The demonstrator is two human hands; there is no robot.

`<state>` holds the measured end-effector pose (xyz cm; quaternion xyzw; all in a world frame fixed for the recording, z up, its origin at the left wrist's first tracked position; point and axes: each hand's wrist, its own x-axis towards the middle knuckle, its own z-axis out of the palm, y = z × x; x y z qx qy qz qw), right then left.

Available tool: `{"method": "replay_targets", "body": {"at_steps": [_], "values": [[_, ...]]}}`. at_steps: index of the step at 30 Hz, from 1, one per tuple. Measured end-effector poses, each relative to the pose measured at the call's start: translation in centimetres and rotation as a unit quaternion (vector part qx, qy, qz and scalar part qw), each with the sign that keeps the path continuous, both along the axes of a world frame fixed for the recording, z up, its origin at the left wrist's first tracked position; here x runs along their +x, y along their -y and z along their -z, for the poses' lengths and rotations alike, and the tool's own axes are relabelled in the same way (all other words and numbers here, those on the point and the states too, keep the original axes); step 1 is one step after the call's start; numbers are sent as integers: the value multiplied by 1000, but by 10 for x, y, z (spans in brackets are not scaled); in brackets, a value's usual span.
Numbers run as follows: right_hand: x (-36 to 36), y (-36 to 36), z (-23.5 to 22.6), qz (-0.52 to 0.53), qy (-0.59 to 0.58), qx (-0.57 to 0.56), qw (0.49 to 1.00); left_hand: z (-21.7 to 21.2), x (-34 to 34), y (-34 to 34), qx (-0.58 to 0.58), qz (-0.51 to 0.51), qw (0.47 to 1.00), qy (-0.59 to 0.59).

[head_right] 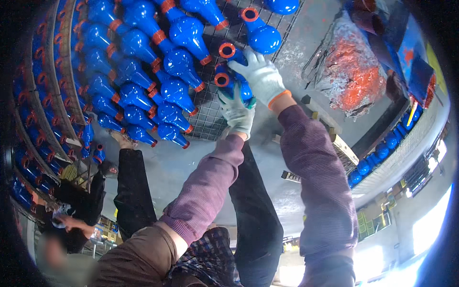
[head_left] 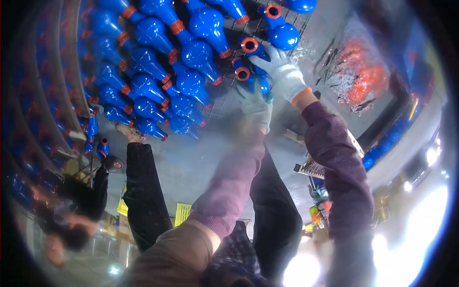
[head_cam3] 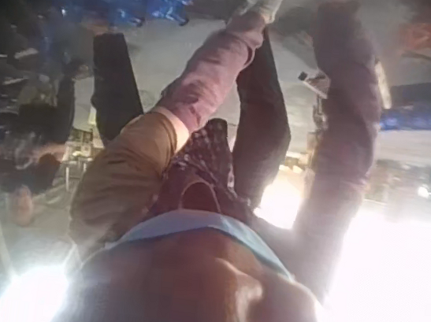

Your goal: Painting blue bottle-shaped objects with orange paint using a brush and then placing them on a drying rack.

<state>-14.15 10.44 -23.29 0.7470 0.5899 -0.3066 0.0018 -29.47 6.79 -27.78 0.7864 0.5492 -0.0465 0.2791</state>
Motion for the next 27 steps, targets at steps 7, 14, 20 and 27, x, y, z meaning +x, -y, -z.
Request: {"method": "replay_targets", "body": {"at_steps": [7, 14, 20, 27], "values": [[-23, -24, 20, -72, -4, -10, 997, 25, -34, -13, -2, -1, 997, -80], [-20, -18, 53, -36, -37, 116, 992, -27, -53, -58, -158, 14, 982, 100], [-27, -3, 76, -16, 28, -25, 999, -158, -108, -120, -450, -100, 866, 195], [-48, -38, -52, -11, -124, -22, 992, -330, -202, -189, -592, -182, 709, 337]]}}
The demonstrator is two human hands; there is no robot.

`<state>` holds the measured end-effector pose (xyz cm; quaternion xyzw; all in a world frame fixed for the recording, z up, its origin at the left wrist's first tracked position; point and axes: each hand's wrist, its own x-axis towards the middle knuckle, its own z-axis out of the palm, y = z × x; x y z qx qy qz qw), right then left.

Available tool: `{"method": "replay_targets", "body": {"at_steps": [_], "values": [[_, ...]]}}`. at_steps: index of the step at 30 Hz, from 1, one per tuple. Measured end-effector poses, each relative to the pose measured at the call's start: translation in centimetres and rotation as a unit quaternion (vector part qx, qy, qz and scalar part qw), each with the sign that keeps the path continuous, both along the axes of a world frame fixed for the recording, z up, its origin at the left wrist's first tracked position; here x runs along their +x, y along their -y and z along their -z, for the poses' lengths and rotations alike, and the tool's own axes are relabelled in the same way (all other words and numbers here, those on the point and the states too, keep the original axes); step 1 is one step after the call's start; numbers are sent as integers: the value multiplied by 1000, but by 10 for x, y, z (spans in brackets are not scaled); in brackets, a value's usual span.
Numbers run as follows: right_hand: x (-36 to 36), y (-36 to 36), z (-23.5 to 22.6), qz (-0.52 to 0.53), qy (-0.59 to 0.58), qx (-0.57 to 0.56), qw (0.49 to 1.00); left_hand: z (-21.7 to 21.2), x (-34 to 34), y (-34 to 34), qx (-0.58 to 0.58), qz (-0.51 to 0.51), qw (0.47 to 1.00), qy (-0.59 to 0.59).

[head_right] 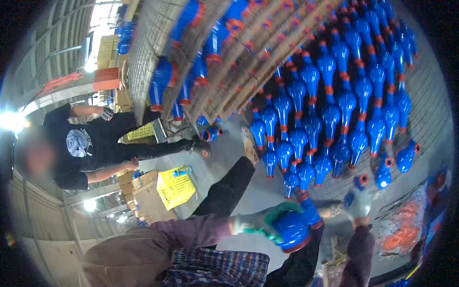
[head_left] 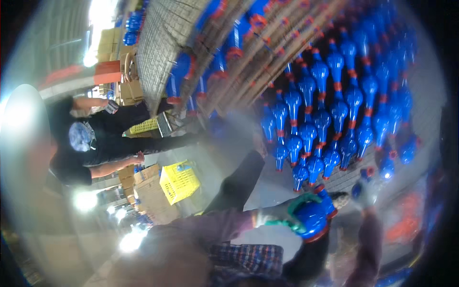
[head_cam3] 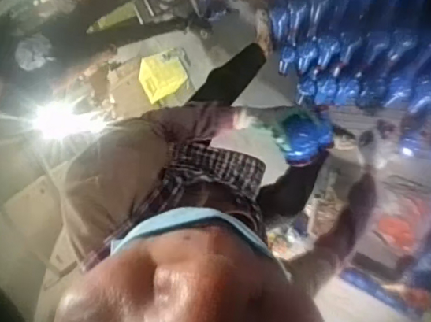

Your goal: Painting blue bottle-shaped objects with orange paint using a brush and then placing them on a drying rack.

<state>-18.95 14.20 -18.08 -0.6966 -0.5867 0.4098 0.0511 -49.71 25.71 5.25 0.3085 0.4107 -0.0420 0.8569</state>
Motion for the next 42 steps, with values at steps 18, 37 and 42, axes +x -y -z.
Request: {"method": "replay_targets", "body": {"at_steps": [18, 37, 42], "values": [[-176, -464, -498, 12, -38, 362, 931, -299, -222, -367, 299, -285, 908, 75], [-257, -630, -472, -32, 233, 171, 957, -202, -325, -834, 733, 87, 554, -385], [-261, -631, -474, -17, 231, 192, 954, -220, -335, -842, 707, 144, 573, -389]]}}
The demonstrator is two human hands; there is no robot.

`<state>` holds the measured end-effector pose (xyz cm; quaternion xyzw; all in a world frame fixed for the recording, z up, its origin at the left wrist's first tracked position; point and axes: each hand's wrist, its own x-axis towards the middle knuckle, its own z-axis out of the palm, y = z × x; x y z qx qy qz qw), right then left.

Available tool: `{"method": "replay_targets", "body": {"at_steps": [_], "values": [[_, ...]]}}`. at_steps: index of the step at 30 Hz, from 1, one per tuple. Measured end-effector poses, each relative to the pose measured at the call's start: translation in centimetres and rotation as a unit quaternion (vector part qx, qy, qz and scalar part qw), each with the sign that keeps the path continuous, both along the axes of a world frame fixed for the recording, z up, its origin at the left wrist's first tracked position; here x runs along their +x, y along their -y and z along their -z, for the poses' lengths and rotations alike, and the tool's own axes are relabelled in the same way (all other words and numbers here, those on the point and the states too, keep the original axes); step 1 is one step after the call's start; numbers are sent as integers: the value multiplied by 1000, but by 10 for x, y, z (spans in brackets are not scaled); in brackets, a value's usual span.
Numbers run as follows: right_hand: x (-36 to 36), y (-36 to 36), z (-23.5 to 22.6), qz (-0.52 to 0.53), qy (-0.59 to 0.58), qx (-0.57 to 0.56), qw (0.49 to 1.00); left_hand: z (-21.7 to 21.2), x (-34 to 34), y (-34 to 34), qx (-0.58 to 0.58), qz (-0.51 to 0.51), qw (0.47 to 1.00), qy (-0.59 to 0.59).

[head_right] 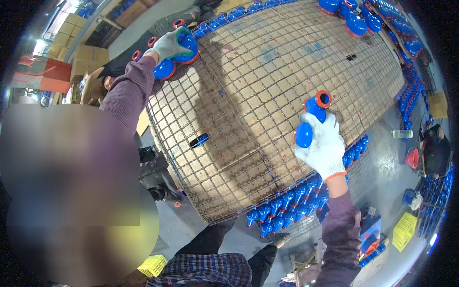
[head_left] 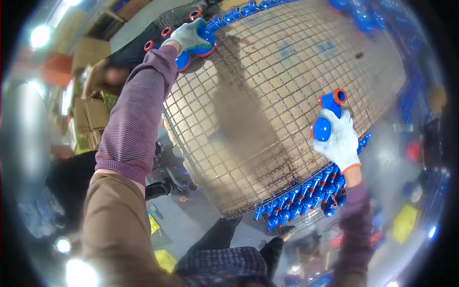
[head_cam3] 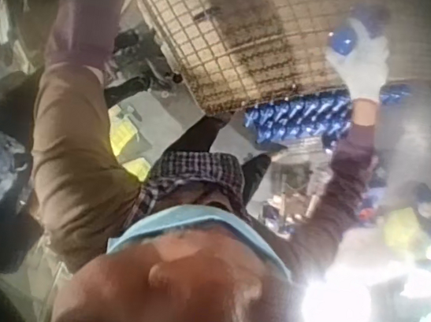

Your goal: Painting blue bottle-shaped objects with orange paint using a brush and then placing them on a drying rack.

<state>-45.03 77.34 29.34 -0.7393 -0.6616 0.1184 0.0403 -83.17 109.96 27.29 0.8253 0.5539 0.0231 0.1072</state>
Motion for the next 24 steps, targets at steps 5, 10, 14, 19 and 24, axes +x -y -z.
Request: {"method": "replay_targets", "body": {"at_steps": [5, 10, 14, 19, 24], "values": [[-3, 0, -1, -4, -2, -2, 1000, -10, 0, 19, 4, -24, 999, -41], [14, -1, -8, -2, -5, -5, 1000, 18, 64, 117, 175, 51, 983, 36], [15, -16, -23, -23, -138, 23, 990, 60, 61, 186, 146, 186, 970, 64], [-33, -92, -38, -146, -151, 124, 970, 66, 60, 196, 95, 143, 981, 88], [-109, -227, -27, -163, -54, 93, 981, 44, 73, 198, 99, 145, 981, 80]]}}
